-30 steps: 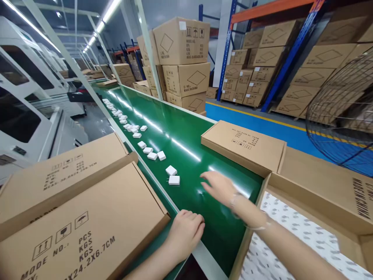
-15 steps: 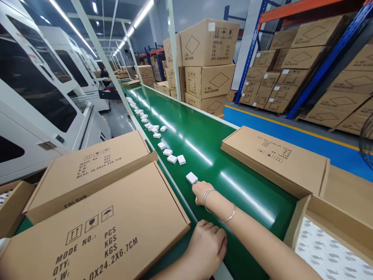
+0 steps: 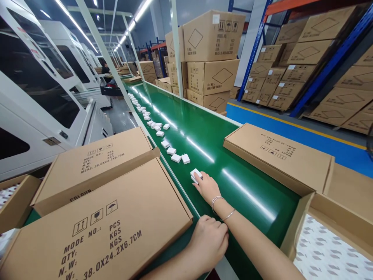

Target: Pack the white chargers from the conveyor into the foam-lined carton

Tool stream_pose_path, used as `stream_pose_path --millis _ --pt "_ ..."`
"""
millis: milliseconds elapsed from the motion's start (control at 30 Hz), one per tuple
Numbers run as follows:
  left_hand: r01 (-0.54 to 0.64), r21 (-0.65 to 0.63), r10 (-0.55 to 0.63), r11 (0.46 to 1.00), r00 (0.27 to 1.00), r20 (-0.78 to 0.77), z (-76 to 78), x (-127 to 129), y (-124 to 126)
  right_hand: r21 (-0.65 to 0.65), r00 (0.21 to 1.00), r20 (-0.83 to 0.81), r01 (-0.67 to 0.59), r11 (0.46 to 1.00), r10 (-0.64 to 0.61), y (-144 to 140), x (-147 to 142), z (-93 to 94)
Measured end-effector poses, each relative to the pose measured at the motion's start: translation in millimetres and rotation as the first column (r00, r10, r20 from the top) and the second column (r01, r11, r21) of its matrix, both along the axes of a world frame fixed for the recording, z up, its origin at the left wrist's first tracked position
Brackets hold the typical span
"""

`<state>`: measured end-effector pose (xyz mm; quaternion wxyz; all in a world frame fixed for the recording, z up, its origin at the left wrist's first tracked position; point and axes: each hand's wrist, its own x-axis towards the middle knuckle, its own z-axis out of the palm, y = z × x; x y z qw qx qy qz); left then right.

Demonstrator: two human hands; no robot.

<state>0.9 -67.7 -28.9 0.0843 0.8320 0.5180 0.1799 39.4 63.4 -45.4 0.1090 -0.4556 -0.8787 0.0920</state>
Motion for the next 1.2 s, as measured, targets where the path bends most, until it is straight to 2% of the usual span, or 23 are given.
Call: stream_pose_path --millis 100,200,300,400,533,600,667,767,900,967,1033,1133,1200 --pt "-0.004 -0.010 0.004 1.000 1.000 0.001 0.4 0.6 -0.4 -0.029 0.998 0.064 -0.017 0.999 0.019 4.2 4.6 13.3" --pt "0.008 -0.020 -0.008 1.000 1.000 -0.021 1.5 1.0 -0.3 -0.096 0.985 0.155 -0.064 0.993 0.079 16.3 9.3 40.0" --pt "0.023 -0.043 -0.025 0.999 0.999 -0.047 2.9 0.1 -0.2 -0.197 0.940 0.293 -0.119 0.973 0.175 26.2 6.3 64.5" --pt "0.017 -0.058 -0.021 0.998 0.998 -0.066 3.5 -0.9 -0.6 -0.295 0.881 0.407 -0.123 0.947 0.241 27.0 -1.8 77.0" --pt "0.031 -0.078 -0.038 0.996 0.995 -0.090 3.6 -0.2 -0.5 -0.353 0.861 0.433 -0.110 0.929 0.267 28.3 -8.1 85.5" --pt "0.031 -0.101 -0.042 0.994 0.993 -0.108 5.3 0.5 0.2 -0.302 0.889 0.403 -0.095 0.948 0.218 34.2 -14.0 88.8" --pt "0.028 -0.125 -0.044 0.992 0.991 -0.123 8.2 1.1 1.2 -0.198 0.927 0.359 -0.042 0.979 0.112 41.1 -26.8 88.4" --pt "0.033 -0.172 -0.059 0.985 0.987 -0.152 10.8 1.9 2.7 -0.082 0.957 0.289 0.061 0.995 -0.035 47.2 -54.9 78.6" --pt "0.051 -0.170 -0.075 0.984 0.988 -0.138 3.4 3.3 5.1 -0.084 0.979 0.192 0.089 0.992 -0.071 54.3 -76.9 63.1" --pt "0.050 -0.151 -0.068 0.987 0.991 -0.114 -2.5 4.0 6.2 -0.091 0.988 0.139 0.076 0.993 -0.063 61.5 -68.8 61.5" --pt "0.043 -0.146 -0.058 0.988 0.993 -0.098 -6.4 4.9 6.8 -0.090 0.995 0.082 0.056 0.994 -0.048 70.3 -46.5 64.0" --pt "0.031 -0.150 -0.045 0.988 0.995 -0.090 -6.5 5.8 7.2 -0.086 0.999 0.020 0.033 0.996 -0.031 77.5 5.3 68.4" --pt "0.021 -0.160 -0.037 0.987 0.994 -0.098 -3.5 5.6 7.1 -0.119 1.000 -0.001 0.022 0.993 -0.022 72.3 43.7 66.0"
